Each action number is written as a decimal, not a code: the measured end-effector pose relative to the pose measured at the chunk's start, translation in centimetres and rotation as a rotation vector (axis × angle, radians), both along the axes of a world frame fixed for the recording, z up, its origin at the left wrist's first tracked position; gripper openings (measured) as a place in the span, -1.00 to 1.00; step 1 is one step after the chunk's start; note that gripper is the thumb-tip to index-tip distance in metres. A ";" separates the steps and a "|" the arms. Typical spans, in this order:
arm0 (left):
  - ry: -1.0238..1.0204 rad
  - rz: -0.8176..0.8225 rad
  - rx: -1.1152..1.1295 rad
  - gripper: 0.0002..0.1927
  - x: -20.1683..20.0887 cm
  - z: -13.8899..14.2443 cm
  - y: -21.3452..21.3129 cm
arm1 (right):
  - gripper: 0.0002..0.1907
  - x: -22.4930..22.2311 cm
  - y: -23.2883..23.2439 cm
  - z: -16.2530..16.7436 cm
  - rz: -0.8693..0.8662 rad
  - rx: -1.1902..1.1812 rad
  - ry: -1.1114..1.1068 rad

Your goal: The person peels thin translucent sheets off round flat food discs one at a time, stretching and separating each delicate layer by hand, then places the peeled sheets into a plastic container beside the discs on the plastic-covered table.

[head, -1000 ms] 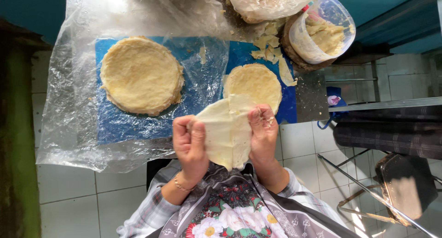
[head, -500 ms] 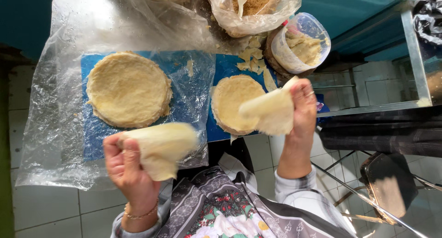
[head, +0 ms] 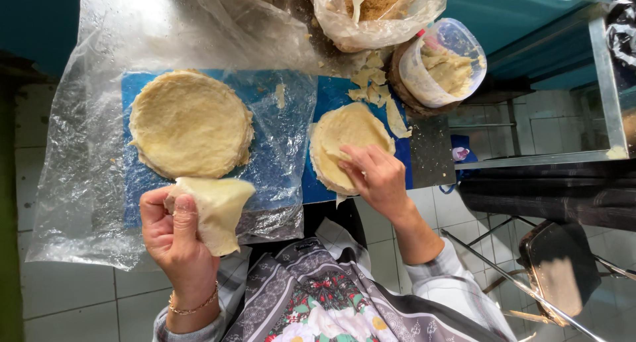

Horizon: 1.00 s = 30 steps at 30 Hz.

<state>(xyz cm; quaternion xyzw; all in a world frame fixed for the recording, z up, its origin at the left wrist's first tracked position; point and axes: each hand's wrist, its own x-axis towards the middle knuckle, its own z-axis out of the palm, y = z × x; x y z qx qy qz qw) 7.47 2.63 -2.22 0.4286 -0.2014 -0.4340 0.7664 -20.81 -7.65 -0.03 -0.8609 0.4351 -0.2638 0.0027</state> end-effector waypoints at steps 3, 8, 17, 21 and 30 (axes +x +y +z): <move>-0.019 -0.032 -0.025 -0.88 -0.5 0.1 -0.4 | -0.70 0.0 1.0 -0.3 0.017 -0.060 -0.013; -0.023 -0.202 0.008 -0.89 -2.5 0.5 -1.5 | -0.74 0.5 2.6 -1.2 -0.007 -0.151 -0.015; 0.066 -0.768 -0.155 -0.90 -8.0 1.3 -3.7 | -0.40 0.3 3.7 0.1 0.024 0.252 -0.547; 0.146 -1.045 -0.207 -0.88 -9.3 1.7 -4.4 | -0.27 -0.4 4.4 -0.1 0.295 1.048 -1.340; -0.348 -0.972 -0.018 -0.71 -7.0 1.7 -8.1 | -0.83 -4.9 4.7 -2.2 -0.138 0.878 -1.273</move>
